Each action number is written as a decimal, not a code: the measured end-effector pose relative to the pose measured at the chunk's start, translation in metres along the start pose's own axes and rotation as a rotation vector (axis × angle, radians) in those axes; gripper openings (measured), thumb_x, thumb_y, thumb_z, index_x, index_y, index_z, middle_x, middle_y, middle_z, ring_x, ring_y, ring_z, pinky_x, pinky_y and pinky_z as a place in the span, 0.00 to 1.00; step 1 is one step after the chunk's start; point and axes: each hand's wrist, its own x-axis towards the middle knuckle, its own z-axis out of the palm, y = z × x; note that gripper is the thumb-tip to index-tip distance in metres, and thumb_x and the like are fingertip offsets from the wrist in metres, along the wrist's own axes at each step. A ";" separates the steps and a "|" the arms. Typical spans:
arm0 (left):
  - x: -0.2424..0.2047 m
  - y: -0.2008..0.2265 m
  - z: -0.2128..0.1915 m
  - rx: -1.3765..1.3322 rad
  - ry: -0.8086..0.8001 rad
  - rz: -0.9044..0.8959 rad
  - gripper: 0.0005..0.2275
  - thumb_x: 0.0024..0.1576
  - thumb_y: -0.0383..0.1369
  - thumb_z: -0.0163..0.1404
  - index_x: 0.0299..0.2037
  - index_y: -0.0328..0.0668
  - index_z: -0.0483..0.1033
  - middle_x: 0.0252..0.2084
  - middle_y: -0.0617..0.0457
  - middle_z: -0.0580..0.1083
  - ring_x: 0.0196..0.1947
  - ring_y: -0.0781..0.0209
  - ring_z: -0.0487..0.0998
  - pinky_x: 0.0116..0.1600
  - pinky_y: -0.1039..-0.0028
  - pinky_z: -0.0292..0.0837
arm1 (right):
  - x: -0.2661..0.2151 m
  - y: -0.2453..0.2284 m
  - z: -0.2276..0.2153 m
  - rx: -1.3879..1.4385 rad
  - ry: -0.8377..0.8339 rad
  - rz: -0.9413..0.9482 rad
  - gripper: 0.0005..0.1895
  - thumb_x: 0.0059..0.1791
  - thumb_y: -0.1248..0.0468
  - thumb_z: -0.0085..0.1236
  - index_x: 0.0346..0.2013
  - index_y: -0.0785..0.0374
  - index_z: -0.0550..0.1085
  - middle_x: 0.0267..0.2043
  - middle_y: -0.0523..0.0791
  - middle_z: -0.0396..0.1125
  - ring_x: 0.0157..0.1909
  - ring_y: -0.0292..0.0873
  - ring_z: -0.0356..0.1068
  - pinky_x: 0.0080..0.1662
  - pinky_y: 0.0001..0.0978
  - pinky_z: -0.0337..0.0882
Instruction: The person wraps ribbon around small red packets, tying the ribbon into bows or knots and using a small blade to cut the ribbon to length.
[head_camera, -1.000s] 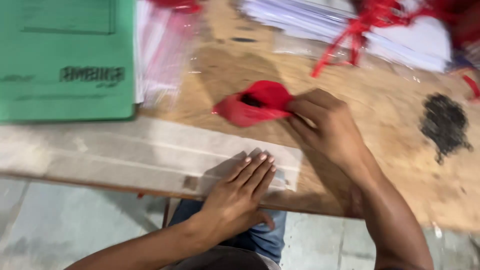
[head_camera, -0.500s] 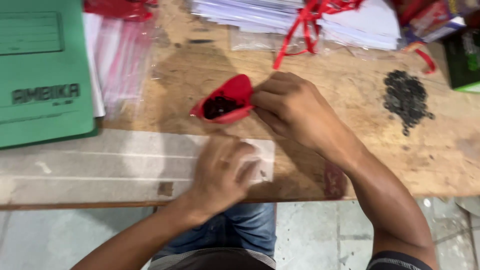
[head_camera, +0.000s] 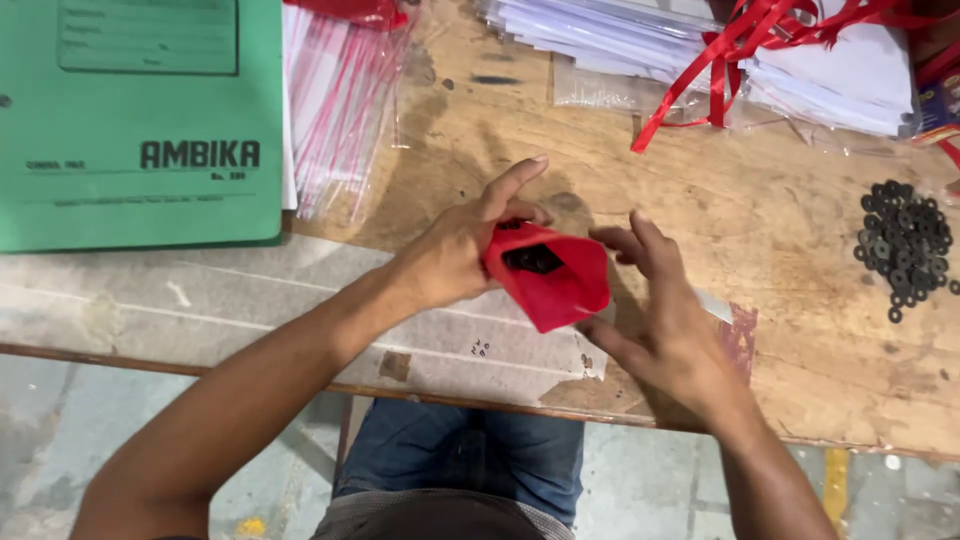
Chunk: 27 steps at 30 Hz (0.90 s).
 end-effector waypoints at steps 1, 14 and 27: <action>-0.002 0.000 0.000 -0.025 0.031 -0.006 0.46 0.54 0.33 0.66 0.76 0.45 0.42 0.56 0.50 0.78 0.57 0.49 0.81 0.63 0.64 0.77 | 0.000 0.007 0.009 0.081 0.035 0.075 0.47 0.39 0.66 0.69 0.65 0.79 0.54 0.62 0.56 0.63 0.61 0.57 0.66 0.60 0.47 0.66; -0.009 -0.023 -0.012 0.101 0.095 0.136 0.30 0.53 0.32 0.68 0.65 0.42 0.67 0.53 0.46 0.78 0.50 0.53 0.84 0.54 0.68 0.83 | 0.038 0.040 0.055 0.126 0.007 0.055 0.23 0.39 0.70 0.73 0.48 0.63 0.78 0.52 0.46 0.76 0.52 0.47 0.75 0.53 0.36 0.75; -0.004 -0.001 -0.034 0.203 0.077 0.013 0.28 0.42 0.29 0.67 0.56 0.43 0.76 0.53 0.45 0.79 0.54 0.46 0.80 0.57 0.62 0.76 | 0.046 0.044 0.057 0.268 0.087 0.079 0.18 0.46 0.72 0.65 0.51 0.62 0.79 0.56 0.48 0.75 0.58 0.48 0.74 0.59 0.37 0.73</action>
